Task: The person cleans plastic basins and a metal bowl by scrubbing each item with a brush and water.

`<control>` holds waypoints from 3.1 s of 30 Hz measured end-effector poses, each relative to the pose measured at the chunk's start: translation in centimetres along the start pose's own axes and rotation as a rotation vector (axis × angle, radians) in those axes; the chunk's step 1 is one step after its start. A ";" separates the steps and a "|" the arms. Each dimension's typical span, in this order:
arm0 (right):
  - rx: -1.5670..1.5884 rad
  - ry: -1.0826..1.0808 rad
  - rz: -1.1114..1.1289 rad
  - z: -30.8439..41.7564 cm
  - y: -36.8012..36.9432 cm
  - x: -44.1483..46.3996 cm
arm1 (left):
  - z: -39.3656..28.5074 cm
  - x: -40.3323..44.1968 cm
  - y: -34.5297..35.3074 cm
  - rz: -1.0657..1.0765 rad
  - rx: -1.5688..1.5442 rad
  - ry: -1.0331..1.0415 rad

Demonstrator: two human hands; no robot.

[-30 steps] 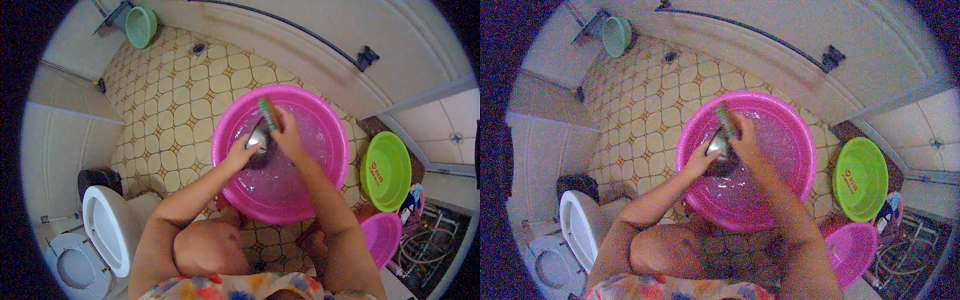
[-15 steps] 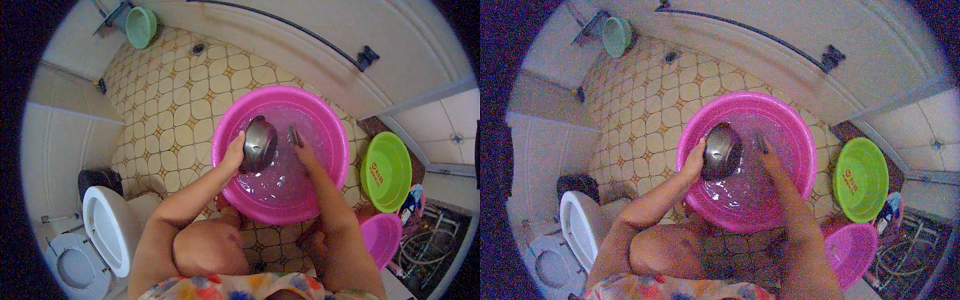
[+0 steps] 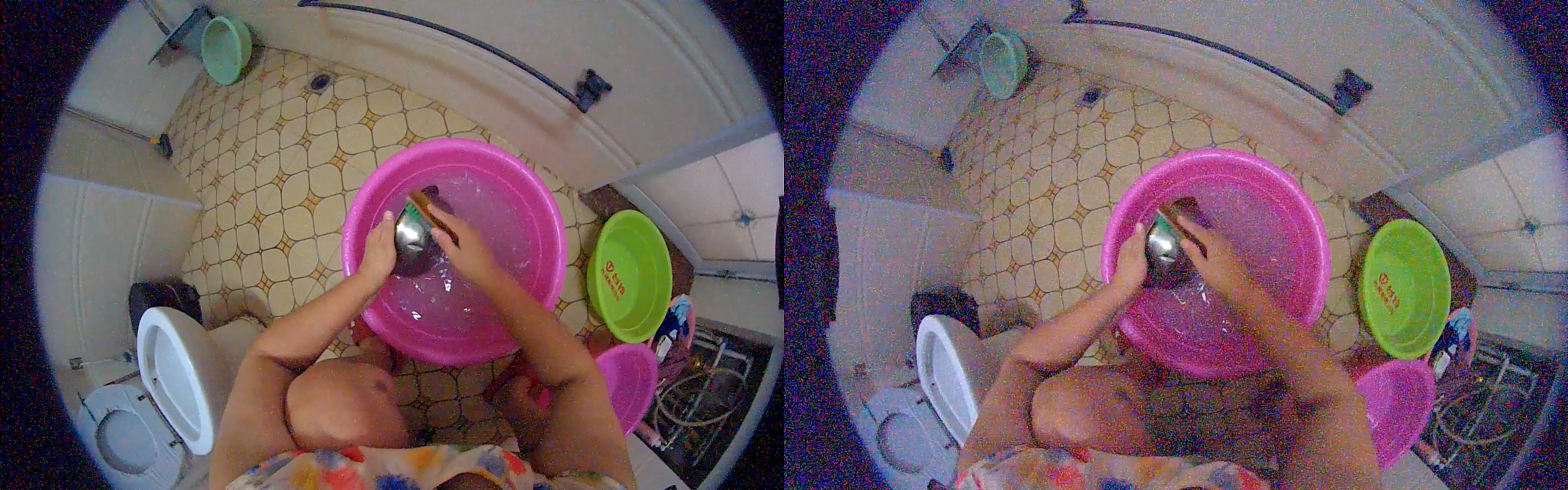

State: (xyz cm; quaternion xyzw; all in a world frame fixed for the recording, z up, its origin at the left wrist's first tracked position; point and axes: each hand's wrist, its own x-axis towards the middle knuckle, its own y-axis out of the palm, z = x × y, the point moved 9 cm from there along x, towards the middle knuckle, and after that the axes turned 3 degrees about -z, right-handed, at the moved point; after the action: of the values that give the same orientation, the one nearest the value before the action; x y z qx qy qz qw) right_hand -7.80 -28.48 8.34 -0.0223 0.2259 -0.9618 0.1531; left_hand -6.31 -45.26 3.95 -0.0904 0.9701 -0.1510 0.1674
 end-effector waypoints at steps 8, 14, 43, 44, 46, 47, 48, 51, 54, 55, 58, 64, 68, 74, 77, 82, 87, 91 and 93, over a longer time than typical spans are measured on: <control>0.464 0.589 -0.083 -8.1 -2.5 -0.3 | -1.9 -0.7 -0.7 0.023 0.107 0.005; 0.273 0.448 -0.182 -14.1 -2.9 0.4 | -1.2 0.4 -0.6 -0.024 -0.542 -0.262; -0.122 0.457 -0.271 -1.7 -25.7 -15.6 | -21.4 -9.9 11.6 0.770 1.020 0.833; -0.085 0.476 -0.300 -2.6 -26.3 -16.3 | -21.5 -10.6 12.7 0.818 1.112 0.882; 0.097 0.695 -0.239 -2.5 -26.6 -18.7 | -23.5 -12.6 14.6 0.784 1.123 1.093; 0.235 0.690 -0.316 -3.5 -26.8 -19.6 | -24.2 -13.7 15.5 0.767 1.118 1.202; 0.372 0.683 -0.395 -4.5 -26.8 -20.4 | -25.0 -14.6 16.5 0.749 1.094 1.244; 0.591 0.650 -0.617 -5.0 -28.4 -24.0 | -27.7 -18.3 19.7 0.693 0.963 1.433; 0.692 0.653 -0.741 -5.1 -28.8 -26.7 | -27.0 -21.5 23.4 0.731 0.922 1.584; 0.724 0.659 -0.765 -5.5 -29.1 -27.5 | -26.4 -22.5 24.7 0.732 0.942 1.604; 0.738 0.595 -0.818 -10.5 -28.9 -29.2 | -25.0 -25.9 27.6 0.764 0.889 1.659; 0.545 0.694 -0.898 -18.6 -30.4 -32.3 | -22.9 -26.2 30.7 0.715 0.764 1.554; 0.677 0.733 -1.173 -23.8 -33.7 -33.0 | -22.7 -24.0 30.4 0.549 0.728 1.244; 0.648 0.896 -1.455 -24.4 -36.5 -33.6 | -15.2 -19.1 31.5 0.591 0.882 1.109; 0.632 0.929 -1.493 -30.0 -35.4 -33.3 | -14.5 -19.0 31.9 0.656 0.948 1.057; 0.831 0.722 -1.312 -29.0 -34.1 -32.3 | -14.1 -19.5 31.6 0.700 0.919 0.986; 0.505 0.723 -1.308 -18.9 -34.9 -36.2 | -14.8 -21.5 32.2 0.737 0.892 0.999; -0.349 0.510 -1.286 -15.8 -35.3 -40.3 | -14.0 -23.0 32.6 0.806 0.849 0.990; -0.256 0.681 -1.173 -12.6 -36.2 -41.7 | -13.6 -23.5 33.0 0.839 0.878 0.974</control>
State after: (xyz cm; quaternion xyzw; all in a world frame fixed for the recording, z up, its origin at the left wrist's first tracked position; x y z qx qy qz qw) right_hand 20.17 20.44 14.10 0.1445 0.3238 -0.8050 -0.4758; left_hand 6.60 -5.43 12.54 0.4353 0.7388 -0.4679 -0.2140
